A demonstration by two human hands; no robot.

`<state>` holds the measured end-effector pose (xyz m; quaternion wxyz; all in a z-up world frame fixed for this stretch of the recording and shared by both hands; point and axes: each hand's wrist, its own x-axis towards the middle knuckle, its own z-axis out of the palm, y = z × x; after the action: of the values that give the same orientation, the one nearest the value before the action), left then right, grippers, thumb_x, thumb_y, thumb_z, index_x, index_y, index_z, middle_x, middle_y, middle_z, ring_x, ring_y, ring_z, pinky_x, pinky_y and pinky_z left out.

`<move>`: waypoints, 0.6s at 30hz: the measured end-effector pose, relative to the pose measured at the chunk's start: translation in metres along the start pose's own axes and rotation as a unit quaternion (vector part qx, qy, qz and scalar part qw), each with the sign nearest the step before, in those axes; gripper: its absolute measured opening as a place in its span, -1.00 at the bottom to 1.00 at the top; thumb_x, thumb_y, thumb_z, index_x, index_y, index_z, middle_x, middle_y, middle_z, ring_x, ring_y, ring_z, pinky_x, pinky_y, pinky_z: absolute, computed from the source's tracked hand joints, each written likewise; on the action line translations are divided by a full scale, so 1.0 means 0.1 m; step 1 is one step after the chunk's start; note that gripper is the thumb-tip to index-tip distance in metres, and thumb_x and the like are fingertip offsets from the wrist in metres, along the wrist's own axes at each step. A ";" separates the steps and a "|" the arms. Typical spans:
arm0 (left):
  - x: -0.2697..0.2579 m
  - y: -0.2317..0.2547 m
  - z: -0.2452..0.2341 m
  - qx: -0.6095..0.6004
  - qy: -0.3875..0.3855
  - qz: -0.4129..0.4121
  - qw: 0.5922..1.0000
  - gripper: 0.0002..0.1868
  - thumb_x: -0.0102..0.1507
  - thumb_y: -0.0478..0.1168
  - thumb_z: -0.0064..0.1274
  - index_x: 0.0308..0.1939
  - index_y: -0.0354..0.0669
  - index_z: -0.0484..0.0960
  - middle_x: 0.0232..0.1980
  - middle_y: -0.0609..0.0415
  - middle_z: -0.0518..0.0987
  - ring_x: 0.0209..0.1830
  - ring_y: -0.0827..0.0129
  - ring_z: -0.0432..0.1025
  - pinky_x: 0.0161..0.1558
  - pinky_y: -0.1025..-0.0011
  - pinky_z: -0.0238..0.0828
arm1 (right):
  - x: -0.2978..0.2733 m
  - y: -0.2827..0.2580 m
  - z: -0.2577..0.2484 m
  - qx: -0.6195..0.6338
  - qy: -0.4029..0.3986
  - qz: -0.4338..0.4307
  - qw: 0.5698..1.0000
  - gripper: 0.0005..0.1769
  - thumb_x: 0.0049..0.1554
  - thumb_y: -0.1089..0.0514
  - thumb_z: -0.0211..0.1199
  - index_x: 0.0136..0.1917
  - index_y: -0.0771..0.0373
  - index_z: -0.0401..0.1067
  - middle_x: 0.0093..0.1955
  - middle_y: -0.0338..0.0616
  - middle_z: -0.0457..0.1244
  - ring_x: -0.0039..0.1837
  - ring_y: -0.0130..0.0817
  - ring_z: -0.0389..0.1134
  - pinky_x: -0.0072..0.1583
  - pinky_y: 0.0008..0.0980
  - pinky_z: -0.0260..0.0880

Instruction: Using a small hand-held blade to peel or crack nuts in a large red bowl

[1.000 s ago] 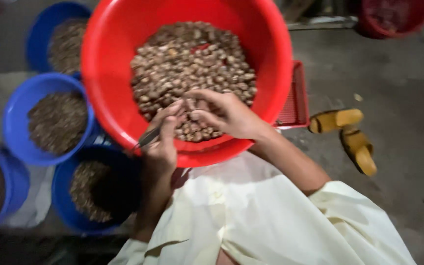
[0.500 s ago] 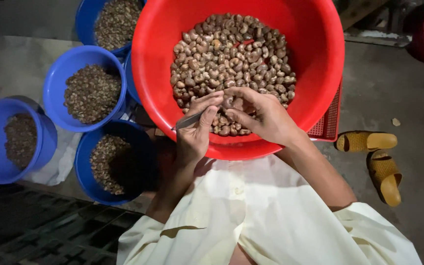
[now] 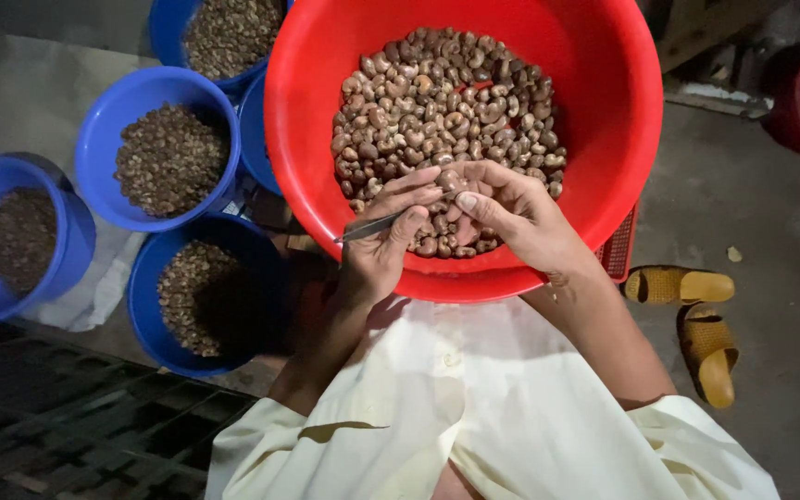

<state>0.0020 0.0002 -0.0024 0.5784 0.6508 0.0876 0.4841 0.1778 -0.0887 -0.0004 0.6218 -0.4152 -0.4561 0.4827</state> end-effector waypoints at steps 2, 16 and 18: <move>0.00 0.02 -0.01 -0.023 0.008 -0.022 0.999 -0.75 0.47 -0.31 -0.02 0.08 -0.49 0.62 0.22 -0.30 0.58 0.25 0.07 0.49 0.19 0.23 0.56 | -0.03 0.06 -0.05 0.006 0.026 0.025 0.999 -0.61 0.33 0.34 0.04 0.38 0.61 0.27 -0.15 0.15 0.38 -0.19 -0.23 0.51 -0.12 -0.31 0.62; -0.02 -0.08 -0.02 -0.004 0.025 -0.054 0.998 -0.77 0.46 -0.28 0.01 0.10 -0.36 0.65 0.13 -0.19 0.63 0.10 0.19 0.54 0.04 0.24 0.63 | -0.04 -0.03 0.10 -0.233 0.082 -0.036 0.968 -0.66 0.26 0.32 0.28 0.29 0.46 0.42 -0.23 0.07 0.39 -0.18 -0.34 0.46 -0.14 -0.36 0.54; -0.03 -0.06 -0.02 -0.011 0.025 -0.077 0.997 -0.76 0.48 -0.25 -0.01 0.11 -0.33 0.65 0.12 -0.15 0.64 0.05 0.30 0.51 -0.01 0.28 0.63 | -0.08 -0.12 0.07 -0.244 0.092 -0.045 0.964 -0.67 0.25 0.32 0.30 0.27 0.45 0.43 -0.22 0.11 0.40 -0.17 -0.28 0.49 -0.14 -0.32 0.54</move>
<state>0.0021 0.0012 -0.0097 0.6191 0.6232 0.1466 0.4548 0.1723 -0.0980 0.0111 0.5620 -0.5756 -0.5194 0.2882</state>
